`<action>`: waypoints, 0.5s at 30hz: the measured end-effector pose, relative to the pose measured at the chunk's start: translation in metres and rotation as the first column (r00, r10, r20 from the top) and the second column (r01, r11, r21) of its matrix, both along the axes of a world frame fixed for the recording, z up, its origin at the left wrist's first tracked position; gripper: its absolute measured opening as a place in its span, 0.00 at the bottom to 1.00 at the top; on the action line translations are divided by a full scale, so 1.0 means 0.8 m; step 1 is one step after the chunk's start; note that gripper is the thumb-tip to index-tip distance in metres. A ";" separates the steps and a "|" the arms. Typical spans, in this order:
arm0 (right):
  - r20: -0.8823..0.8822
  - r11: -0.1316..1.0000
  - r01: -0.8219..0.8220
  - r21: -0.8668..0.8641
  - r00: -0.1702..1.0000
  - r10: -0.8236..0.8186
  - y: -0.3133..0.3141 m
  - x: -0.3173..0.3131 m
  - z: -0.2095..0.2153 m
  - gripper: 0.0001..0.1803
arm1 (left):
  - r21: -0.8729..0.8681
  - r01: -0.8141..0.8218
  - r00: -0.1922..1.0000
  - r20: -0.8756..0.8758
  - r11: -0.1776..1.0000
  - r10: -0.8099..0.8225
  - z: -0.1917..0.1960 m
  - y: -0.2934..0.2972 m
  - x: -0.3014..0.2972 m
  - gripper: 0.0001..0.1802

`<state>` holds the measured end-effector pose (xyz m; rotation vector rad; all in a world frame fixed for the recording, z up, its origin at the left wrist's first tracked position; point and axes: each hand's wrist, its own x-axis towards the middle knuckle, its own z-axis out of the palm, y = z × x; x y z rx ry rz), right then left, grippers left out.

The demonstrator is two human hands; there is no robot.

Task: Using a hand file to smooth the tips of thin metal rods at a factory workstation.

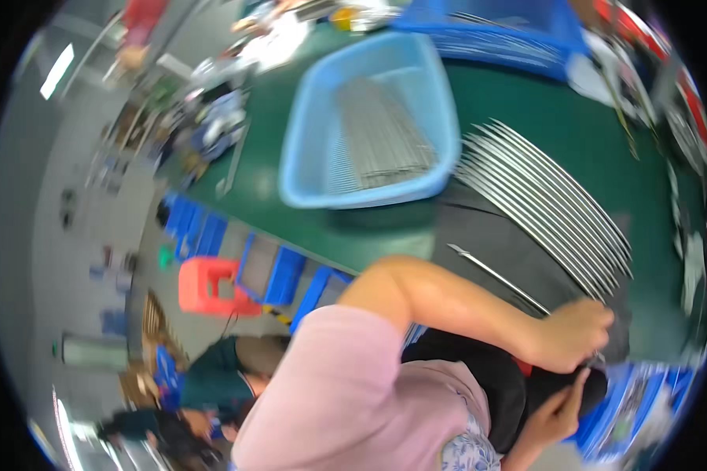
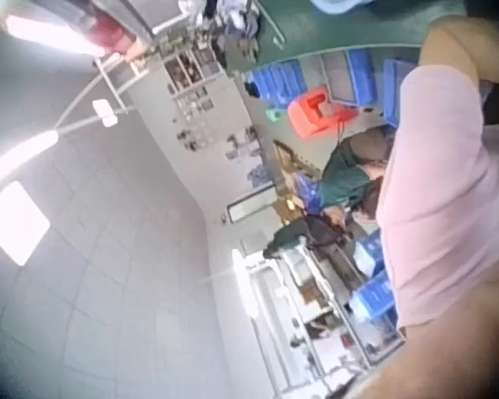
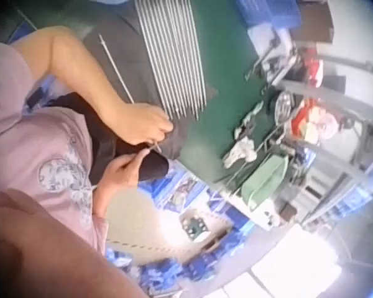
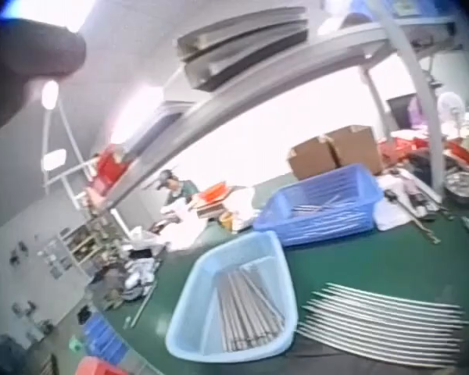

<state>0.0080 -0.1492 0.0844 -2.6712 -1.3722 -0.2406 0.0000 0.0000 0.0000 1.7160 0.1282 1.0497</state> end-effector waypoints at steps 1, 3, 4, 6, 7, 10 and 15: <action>0.070 0.996 -0.029 0.081 0.997 0.023 0.004 0.028 -0.002 0.19 | 0.019 -0.022 0.999 0.030 1.000 0.021 0.005 -0.011 0.024 0.07; -0.088 0.920 -0.022 0.391 0.994 0.061 0.086 0.007 -0.146 0.18 | 0.240 0.034 0.997 -0.072 0.970 -0.017 -0.092 0.087 -0.007 0.06; -0.180 0.916 0.003 0.402 0.981 0.076 0.089 -0.006 -0.179 0.18 | 0.258 0.019 0.994 -0.110 0.966 0.010 -0.114 0.104 -0.026 0.06; 0.094 0.843 -0.225 0.489 0.974 0.205 0.128 -0.153 -0.186 0.21 | 0.327 0.133 0.951 -0.308 0.936 -0.027 -0.147 0.131 -0.134 0.05; 0.073 0.826 -0.242 0.509 0.968 0.239 0.123 -0.142 -0.198 0.21 | 0.331 0.135 0.939 -0.344 0.934 -0.013 -0.145 0.130 -0.137 0.05; -0.243 0.848 -0.050 0.528 0.948 0.207 0.131 -0.088 -0.241 0.18 | 0.388 0.082 0.920 -0.384 0.918 0.080 -0.135 0.143 -0.135 0.05; -0.388 0.861 0.177 0.476 0.921 0.025 0.105 -0.145 -0.221 0.18 | 0.368 0.147 0.921 -0.390 0.918 0.009 -0.121 0.139 -0.136 0.07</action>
